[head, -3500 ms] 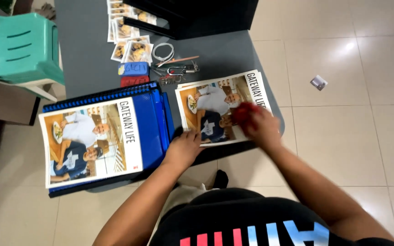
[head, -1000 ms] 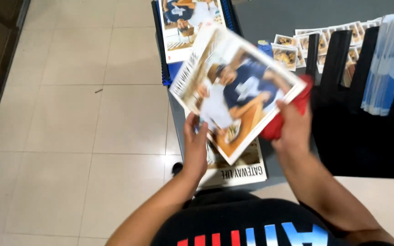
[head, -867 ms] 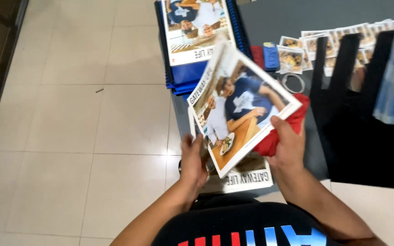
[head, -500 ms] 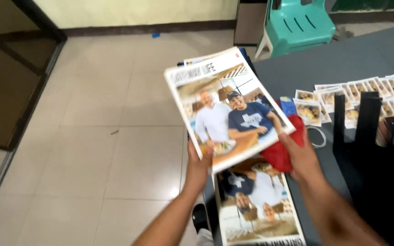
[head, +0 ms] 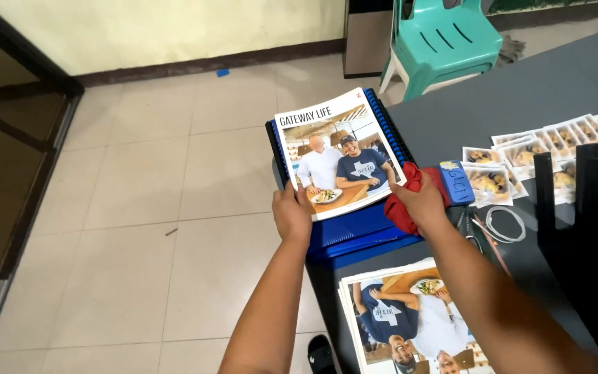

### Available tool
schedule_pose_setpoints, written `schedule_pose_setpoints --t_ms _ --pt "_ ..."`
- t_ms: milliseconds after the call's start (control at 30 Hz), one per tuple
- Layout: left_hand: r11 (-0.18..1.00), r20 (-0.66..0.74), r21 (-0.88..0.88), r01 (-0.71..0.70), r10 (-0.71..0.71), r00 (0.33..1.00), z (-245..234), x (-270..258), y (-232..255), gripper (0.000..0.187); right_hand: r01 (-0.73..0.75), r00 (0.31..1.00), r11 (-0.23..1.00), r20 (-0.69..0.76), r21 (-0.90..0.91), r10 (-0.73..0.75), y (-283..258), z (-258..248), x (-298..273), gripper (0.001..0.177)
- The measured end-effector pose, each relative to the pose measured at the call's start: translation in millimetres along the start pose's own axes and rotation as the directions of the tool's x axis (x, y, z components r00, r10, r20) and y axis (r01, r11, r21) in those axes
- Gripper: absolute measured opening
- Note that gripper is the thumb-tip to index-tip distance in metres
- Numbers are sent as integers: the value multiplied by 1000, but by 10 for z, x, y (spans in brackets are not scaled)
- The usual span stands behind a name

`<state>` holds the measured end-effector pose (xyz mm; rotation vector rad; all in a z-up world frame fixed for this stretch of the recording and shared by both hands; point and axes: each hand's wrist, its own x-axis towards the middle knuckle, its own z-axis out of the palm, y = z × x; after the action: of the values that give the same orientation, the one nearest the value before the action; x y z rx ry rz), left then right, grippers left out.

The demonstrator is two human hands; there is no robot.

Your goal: Wiping dust off a stack of spiral-bound notebooks and several magazines using a red cloth.

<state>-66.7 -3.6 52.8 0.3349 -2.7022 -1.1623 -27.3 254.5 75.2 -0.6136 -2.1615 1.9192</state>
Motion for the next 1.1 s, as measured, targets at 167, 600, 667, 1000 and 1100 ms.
schedule_pose_setpoints --t_ms 167,600,667,1000,1100 --pt "999 -13 -8 -36 36 999 -180 -83 -80 42 -41 999 997 15 65 40 17 -135 -139 57" --pt "924 422 -333 -189 326 846 -235 -2589 -419 50 865 185 484 981 -131 -64 325 -922 -2956 53" --pt "943 450 -282 -176 292 844 -260 -2619 -356 53 905 37 421 973 65 -229 454 -959 -3125 53" --pt "941 607 114 -318 187 773 -679 -3357 9 72 723 690 328 657 -608 -303 507 -1501 -2139 47" --pt "738 843 178 -651 227 487 -920 -3744 286 111 656 751 211 600 -724 -277 492 -1670 -2266 56"
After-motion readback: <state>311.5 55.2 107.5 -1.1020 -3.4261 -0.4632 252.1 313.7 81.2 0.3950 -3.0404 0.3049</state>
